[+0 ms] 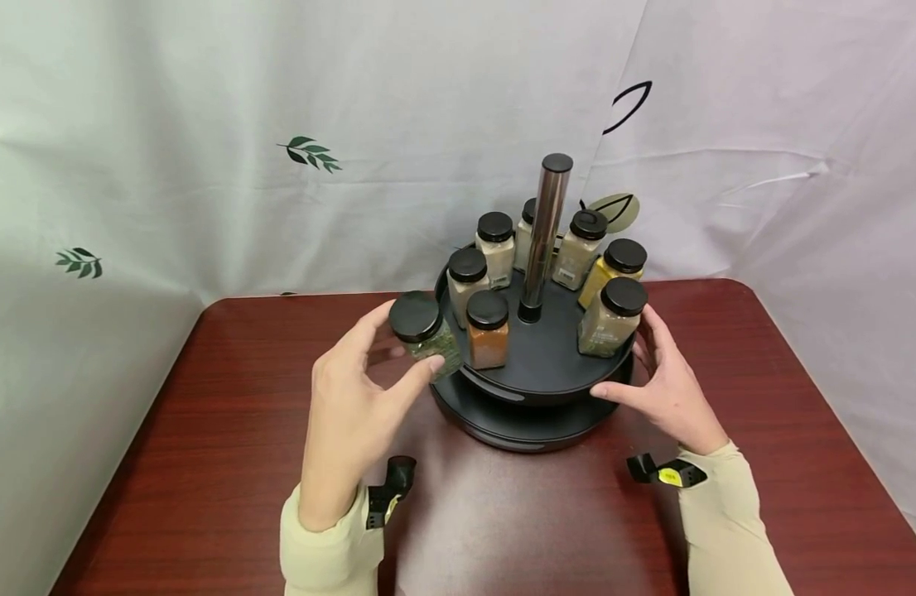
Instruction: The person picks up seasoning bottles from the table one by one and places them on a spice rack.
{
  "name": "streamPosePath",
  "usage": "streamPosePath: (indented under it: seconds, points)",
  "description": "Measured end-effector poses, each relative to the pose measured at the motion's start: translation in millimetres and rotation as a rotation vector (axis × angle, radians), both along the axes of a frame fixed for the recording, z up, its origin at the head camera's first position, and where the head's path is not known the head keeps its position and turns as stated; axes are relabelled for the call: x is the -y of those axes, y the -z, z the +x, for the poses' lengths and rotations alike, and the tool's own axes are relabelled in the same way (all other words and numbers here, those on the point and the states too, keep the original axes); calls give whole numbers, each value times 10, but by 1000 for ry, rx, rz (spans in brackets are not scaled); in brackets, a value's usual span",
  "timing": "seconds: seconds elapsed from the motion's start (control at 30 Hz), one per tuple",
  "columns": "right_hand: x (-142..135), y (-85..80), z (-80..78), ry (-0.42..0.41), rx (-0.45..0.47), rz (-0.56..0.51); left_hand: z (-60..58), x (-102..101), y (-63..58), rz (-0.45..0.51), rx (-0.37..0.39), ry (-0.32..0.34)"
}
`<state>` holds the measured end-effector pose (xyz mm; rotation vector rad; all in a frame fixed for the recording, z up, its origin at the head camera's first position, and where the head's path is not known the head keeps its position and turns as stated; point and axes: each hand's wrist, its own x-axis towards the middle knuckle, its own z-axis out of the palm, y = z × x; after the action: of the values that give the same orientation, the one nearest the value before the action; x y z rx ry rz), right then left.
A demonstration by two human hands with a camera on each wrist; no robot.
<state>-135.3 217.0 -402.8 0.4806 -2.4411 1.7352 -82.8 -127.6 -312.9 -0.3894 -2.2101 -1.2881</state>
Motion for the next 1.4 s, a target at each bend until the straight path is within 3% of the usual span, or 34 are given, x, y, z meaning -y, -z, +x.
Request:
streamPosePath:
  seconds: [0.4,0.7,1.1,1.4]
  points:
    - [23,-12,2,17,17,41,62,-259,-28,-12,-62,61]
    - [30,-12,-12,18,22,36,93,-523,37,-32,-107,85]
    - [45,18,-29,7,0,34,25,-837,149,-107,-74,78]
    - [28,31,-13,34,18,74,-88,-1100,224,-214,-116,36]
